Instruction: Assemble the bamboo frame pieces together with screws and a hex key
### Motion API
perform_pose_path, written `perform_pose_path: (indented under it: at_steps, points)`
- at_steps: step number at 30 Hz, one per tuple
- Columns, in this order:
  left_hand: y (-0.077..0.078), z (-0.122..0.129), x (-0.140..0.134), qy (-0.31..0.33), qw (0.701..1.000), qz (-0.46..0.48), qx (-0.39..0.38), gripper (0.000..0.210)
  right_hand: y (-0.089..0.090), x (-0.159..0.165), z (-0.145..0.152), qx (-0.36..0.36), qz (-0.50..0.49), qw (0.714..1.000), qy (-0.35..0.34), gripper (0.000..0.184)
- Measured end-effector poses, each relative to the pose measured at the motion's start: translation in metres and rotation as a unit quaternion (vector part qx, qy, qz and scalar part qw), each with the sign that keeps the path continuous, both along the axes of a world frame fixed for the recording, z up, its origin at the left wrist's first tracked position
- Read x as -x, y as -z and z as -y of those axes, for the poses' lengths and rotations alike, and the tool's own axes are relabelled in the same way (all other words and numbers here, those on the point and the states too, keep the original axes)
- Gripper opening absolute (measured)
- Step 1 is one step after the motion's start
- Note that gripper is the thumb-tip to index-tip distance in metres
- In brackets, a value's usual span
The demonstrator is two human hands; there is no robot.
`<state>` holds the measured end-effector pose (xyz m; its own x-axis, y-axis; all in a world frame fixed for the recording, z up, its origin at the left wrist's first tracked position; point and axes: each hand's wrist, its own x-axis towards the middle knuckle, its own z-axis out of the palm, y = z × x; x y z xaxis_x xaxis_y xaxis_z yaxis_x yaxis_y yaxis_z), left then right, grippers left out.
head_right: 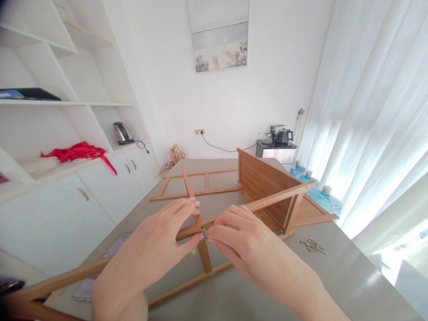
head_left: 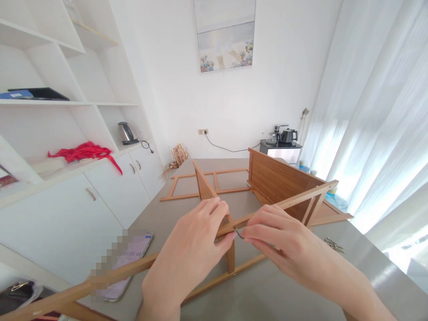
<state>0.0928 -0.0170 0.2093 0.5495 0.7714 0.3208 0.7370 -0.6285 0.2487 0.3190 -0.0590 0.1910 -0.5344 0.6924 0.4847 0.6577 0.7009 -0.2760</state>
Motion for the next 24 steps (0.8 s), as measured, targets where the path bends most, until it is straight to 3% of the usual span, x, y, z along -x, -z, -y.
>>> perform_pose_path:
  at_steps: [10,19,24]
  points:
    - [0.0006,-0.0001,-0.0001,-0.003,1.0,-0.013,-0.013,0.02,0.0018,0.0031,0.0001,-0.012,-0.013,1.0,0.011,0.015]
    - [-0.0002,-0.0003,-0.0004,0.0,1.0,-0.018,-0.021,0.019,-0.0001,0.0041,0.0078,-0.035,0.034,0.999,0.023,0.04]
    - [-0.0002,-0.0003,-0.0006,0.004,1.0,-0.007,-0.013,0.021,0.0029,0.0065,0.0059,-0.039,0.047,0.998,0.021,0.04]
